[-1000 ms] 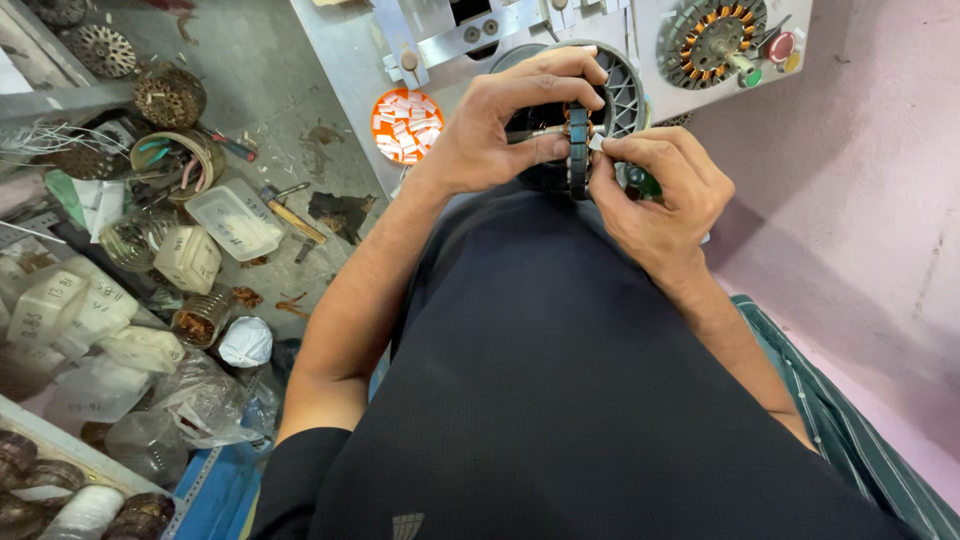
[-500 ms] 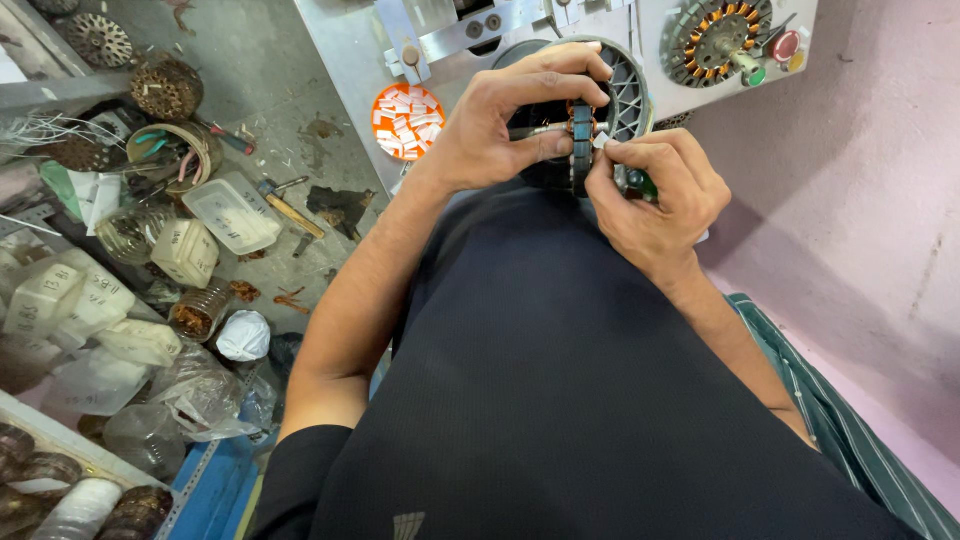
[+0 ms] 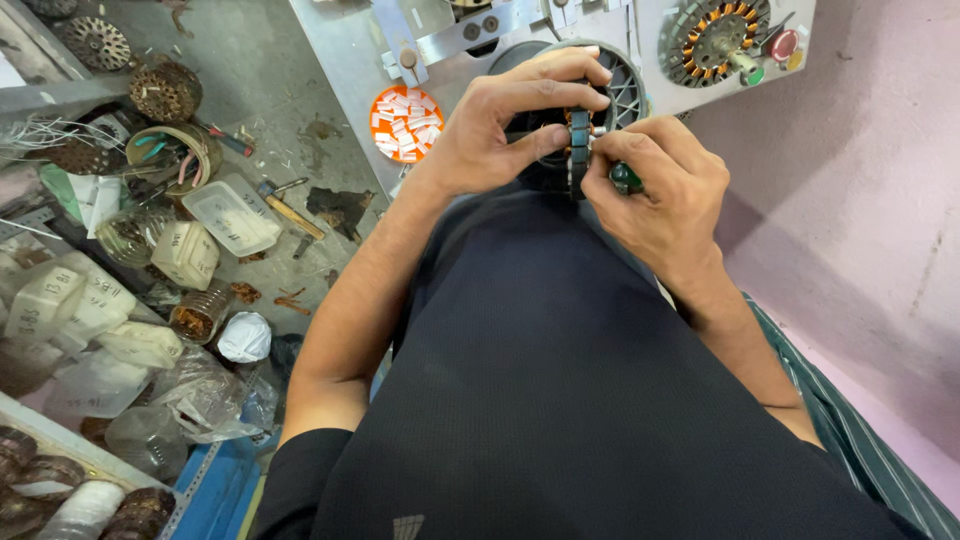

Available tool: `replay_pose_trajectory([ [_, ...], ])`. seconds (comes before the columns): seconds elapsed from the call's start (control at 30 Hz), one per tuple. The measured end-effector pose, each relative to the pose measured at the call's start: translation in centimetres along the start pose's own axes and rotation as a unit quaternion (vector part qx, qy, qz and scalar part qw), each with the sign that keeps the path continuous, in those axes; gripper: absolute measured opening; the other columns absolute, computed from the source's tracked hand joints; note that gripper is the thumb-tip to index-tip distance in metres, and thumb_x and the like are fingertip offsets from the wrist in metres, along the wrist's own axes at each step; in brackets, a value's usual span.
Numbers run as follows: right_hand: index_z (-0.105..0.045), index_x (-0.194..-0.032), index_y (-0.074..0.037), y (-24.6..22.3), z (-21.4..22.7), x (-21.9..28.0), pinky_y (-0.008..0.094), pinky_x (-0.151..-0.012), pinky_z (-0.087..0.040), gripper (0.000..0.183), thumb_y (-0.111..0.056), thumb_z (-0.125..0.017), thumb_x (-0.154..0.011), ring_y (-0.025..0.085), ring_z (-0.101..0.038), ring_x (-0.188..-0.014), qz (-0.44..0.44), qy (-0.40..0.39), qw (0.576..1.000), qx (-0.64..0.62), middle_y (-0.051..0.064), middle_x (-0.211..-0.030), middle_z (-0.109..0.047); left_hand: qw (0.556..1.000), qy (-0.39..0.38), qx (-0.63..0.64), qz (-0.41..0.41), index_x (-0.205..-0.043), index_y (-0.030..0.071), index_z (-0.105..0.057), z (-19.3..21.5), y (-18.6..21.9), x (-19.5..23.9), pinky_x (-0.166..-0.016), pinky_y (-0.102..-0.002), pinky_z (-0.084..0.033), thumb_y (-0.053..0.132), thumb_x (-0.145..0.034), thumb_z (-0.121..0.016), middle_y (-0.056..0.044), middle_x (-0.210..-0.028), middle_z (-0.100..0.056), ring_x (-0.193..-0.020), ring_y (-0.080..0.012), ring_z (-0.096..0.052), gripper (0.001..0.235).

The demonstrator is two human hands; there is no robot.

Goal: The person inserts small white insulation wedges into the copper-wound slots of a fan motor stator using a small screwdriver and their fingers.

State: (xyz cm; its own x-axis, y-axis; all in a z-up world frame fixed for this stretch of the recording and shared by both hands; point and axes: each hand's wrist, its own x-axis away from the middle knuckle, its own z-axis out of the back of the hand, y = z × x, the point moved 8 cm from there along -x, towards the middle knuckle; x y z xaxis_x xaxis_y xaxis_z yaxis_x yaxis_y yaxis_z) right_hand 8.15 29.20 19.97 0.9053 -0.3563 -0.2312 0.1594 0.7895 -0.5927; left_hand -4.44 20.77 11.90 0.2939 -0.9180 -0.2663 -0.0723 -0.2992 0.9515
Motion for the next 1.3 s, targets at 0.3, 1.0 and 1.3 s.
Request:
replay_pose_trajectory([
  [0.3, -0.077, -0.097, -0.001, 2.7, -0.6, -2.0, 0.03, -0.067, -0.052, 0.016, 0.003, -0.085, -0.084, 0.016, -0.067, -0.072, -0.127, -0.12, 0.983, -0.051, 0.008, -0.089, -0.07, 1.0, 0.007, -0.003, 0.021, -0.128, 0.002, -0.07, 0.0, -0.1, 0.1, -0.12, -0.038, -0.044, 0.01, -0.1, -0.075, -0.013, -0.141, -0.065, -0.142, -0.0281, -0.057, 0.029],
  [1.0, -0.07, -0.085, -0.002, 8.2, -4.6, -2.6, 0.02, -0.042, -0.037, 0.021, 0.008, -0.086, -0.075, 0.004, -0.055, -0.052, -0.351, -0.191, 0.859, -0.319, 0.006, -0.078, -0.073, 0.999, 0.005, 0.034, 0.005, -0.138, 0.006, -0.066, 1.3, -1.2, 0.8, -0.129, -0.045, -0.04, 0.018, -0.095, -0.081, -0.017, -0.153, -0.058, -0.152, -0.0338, -0.048, 0.047],
  [1.3, -0.064, -0.1, -0.001, 6.3, -3.9, -0.7, 0.019, -0.074, -0.047, 0.017, 0.006, -0.077, -0.091, 0.002, -0.057, -0.083, -0.262, -0.159, 0.908, -0.286, -0.001, -0.094, -0.064, 0.991, 0.116, 0.04, 0.045, -0.115, 0.004, -0.072, 0.3, -1.3, 0.4, -0.109, -0.032, -0.054, 0.002, -0.08, -0.08, -0.01, -0.13, -0.072, -0.12, -0.0199, -0.069, 0.036],
])
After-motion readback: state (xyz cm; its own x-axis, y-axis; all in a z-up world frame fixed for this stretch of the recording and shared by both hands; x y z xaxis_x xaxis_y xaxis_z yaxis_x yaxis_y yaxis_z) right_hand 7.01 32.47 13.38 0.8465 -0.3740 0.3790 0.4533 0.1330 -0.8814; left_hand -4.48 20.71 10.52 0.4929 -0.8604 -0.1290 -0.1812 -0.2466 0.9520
